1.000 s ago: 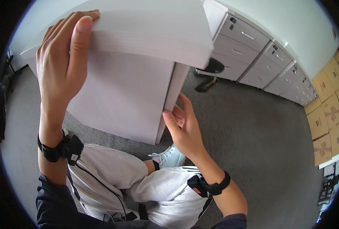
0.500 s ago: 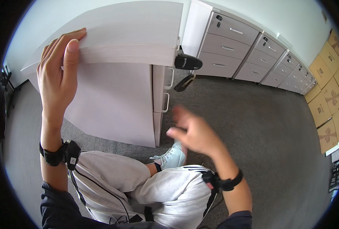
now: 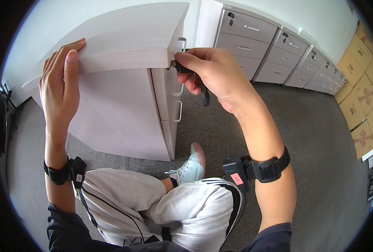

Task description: The recorder uses a screwdriver and keys to disassemble and inspect the lock mechanism on a desk drawer while sitting on the floor.

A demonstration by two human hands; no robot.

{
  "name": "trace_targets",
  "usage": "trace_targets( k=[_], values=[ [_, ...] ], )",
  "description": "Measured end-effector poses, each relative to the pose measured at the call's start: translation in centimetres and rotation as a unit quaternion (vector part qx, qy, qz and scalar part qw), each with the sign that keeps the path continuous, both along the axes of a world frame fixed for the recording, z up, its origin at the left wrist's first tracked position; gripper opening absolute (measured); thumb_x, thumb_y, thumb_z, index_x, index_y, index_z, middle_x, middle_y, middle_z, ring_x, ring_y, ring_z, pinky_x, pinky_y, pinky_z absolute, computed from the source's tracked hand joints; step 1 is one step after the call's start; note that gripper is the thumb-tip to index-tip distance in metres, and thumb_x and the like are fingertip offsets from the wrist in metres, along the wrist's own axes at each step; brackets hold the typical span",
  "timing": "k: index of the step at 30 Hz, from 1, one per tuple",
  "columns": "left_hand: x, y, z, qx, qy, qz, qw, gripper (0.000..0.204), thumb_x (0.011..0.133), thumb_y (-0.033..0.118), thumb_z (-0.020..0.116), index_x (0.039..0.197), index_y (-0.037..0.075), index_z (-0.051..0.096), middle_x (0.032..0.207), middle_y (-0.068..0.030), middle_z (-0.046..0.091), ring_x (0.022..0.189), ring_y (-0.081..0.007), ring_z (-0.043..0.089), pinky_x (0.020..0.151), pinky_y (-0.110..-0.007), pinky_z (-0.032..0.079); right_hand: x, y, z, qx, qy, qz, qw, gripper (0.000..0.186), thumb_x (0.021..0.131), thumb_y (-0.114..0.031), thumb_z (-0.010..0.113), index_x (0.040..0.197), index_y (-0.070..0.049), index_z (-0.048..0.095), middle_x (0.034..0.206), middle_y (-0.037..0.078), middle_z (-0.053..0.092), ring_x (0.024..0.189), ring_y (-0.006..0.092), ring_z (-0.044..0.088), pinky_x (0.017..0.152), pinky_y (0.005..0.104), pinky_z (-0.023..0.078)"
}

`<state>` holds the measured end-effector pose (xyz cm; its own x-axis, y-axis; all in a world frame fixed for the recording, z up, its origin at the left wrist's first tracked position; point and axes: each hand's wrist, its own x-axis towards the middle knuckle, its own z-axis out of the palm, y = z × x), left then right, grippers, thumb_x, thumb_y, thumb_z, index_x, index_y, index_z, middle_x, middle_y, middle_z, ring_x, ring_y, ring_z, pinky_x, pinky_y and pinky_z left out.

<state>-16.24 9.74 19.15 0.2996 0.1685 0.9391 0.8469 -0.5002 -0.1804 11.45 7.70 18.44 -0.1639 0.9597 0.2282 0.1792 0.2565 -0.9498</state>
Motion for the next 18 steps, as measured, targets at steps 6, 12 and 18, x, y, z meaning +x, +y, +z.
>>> trace_targets(
  k=[6,12,18],
  values=[
    [-0.5,-0.1,-0.7,0.000,-0.006,-0.028,1.000,0.035,0.094,0.036,0.047,0.091,0.007,0.066,0.088,-0.0070,0.068,0.084,-0.0247,0.064,0.084,-0.035,0.045,0.3,0.8,-2.8,0.366,-0.160,-0.054,0.915,0.033,0.085,-0.024,0.065,0.108,-0.001,0.057,0.082,0.007,0.066,0.070,0.0164,0.063,0.064,0.0244,0.048],
    [-0.4,0.1,-0.7,0.013,0.007,-0.022,1.000,0.037,0.095,0.038,0.044,0.086,0.008,0.066,0.076,-0.0050,0.065,0.075,-0.0205,0.062,0.078,-0.033,0.045,0.2,-0.6,-1.1,0.314,-0.306,-0.084,0.895,0.020,0.088,-0.020,0.060,0.089,-0.001,0.065,0.071,0.005,0.065,0.062,0.0133,0.059,0.056,0.0251,0.044],
    [-0.2,0.0,-0.2,0.034,0.014,-0.024,0.999,0.037,0.095,0.037,0.045,0.086,0.008,0.065,0.076,-0.0054,0.065,0.075,-0.0215,0.062,0.079,-0.034,0.045,-0.2,-0.6,0.6,0.059,-0.106,-0.026,0.992,0.041,0.093,-0.035,0.051,0.079,-0.001,0.067,0.056,0.000,0.052,0.051,0.0057,0.045,0.049,0.0219,0.034]
  ],
)
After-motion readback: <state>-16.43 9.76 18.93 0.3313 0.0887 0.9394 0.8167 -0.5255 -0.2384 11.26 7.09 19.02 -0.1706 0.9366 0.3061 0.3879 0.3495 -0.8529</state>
